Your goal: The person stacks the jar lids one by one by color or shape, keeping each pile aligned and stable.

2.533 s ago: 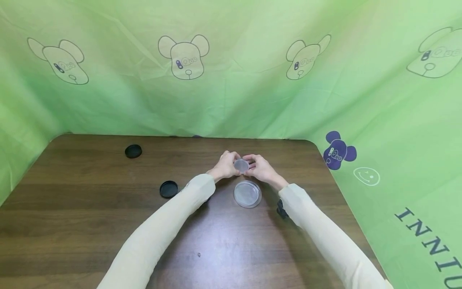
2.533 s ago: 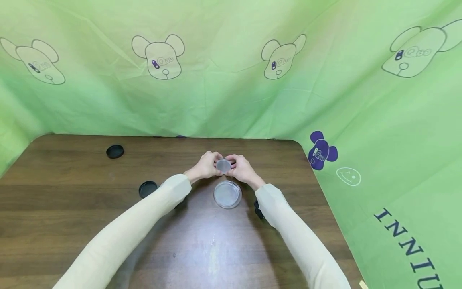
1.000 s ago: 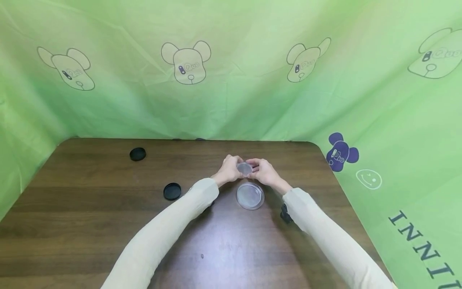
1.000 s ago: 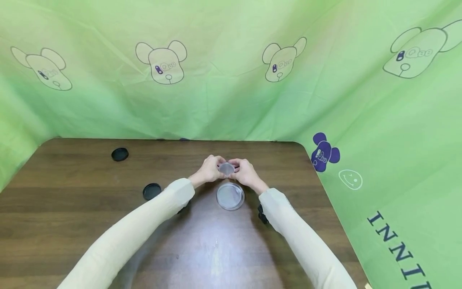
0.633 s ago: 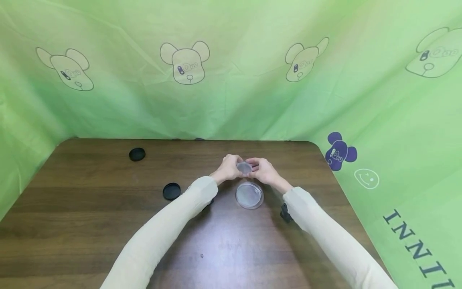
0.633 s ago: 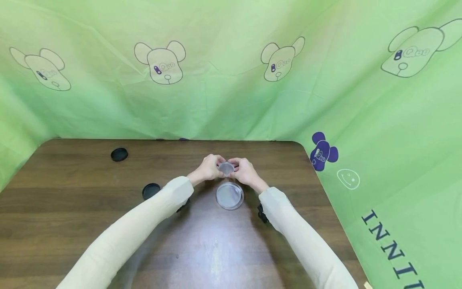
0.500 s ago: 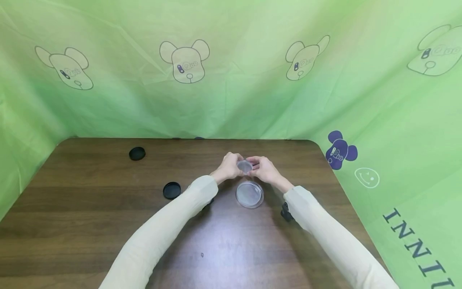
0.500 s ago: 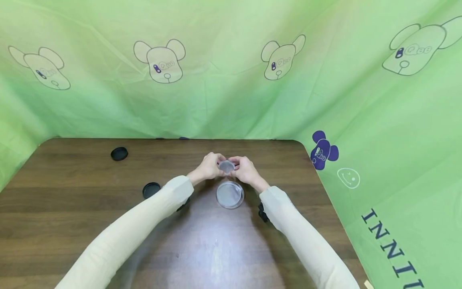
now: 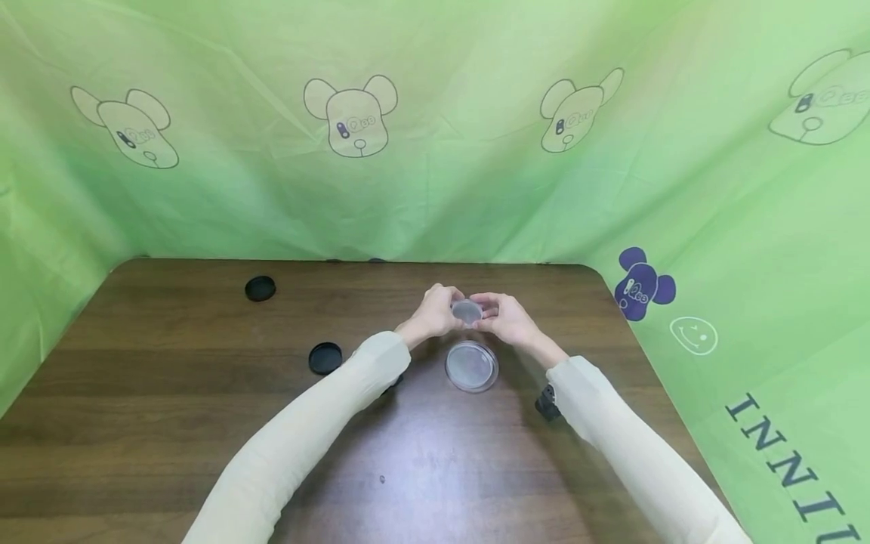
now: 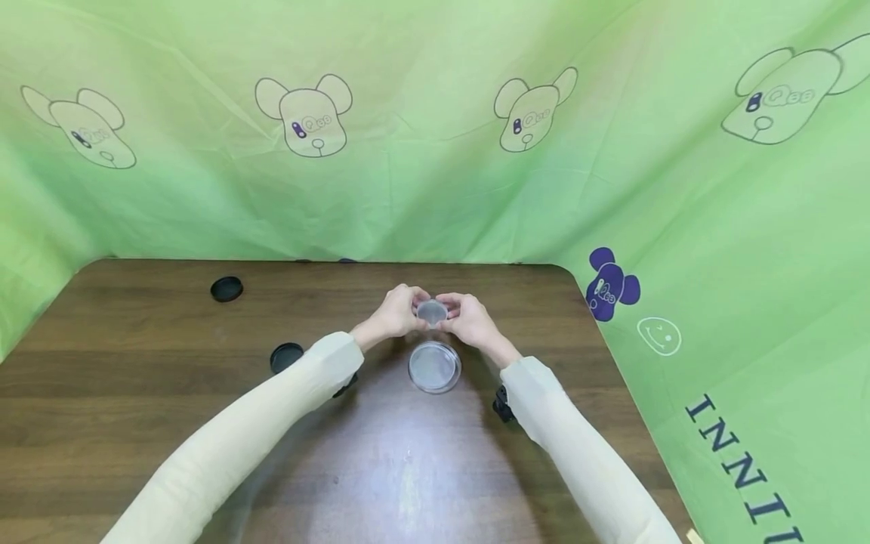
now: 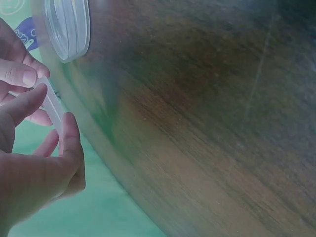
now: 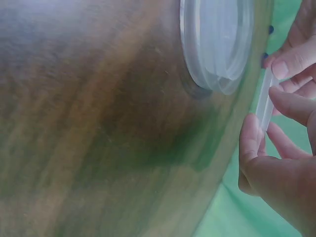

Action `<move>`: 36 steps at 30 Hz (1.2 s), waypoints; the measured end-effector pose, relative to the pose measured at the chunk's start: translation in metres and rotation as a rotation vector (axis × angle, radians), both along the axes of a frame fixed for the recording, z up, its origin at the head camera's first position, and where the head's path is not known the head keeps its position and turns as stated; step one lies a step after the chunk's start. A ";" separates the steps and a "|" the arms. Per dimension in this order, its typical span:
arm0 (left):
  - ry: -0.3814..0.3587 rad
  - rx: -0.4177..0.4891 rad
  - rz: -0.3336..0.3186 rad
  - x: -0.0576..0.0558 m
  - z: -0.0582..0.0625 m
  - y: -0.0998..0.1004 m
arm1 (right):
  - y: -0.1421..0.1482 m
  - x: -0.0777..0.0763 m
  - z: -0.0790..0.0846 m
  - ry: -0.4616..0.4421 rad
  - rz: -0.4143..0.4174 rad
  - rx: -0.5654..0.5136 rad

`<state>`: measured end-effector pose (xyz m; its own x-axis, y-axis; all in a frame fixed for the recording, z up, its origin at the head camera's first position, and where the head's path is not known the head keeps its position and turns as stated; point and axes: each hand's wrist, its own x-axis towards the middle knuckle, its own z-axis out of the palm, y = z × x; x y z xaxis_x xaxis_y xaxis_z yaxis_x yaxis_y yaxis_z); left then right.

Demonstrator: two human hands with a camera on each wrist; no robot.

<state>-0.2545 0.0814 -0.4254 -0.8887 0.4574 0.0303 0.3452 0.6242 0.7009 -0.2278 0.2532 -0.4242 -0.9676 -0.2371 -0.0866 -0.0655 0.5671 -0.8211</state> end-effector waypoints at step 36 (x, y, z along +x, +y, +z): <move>0.026 0.064 -0.005 0.036 0.009 -0.007 | -0.004 0.041 0.010 0.083 -0.007 -0.022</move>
<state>-0.2182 0.0742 -0.4164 -0.8850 0.4580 0.0832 0.3669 0.5764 0.7302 -0.1868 0.2493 -0.4144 -0.9729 -0.2310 -0.0011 -0.1296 0.5494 -0.8254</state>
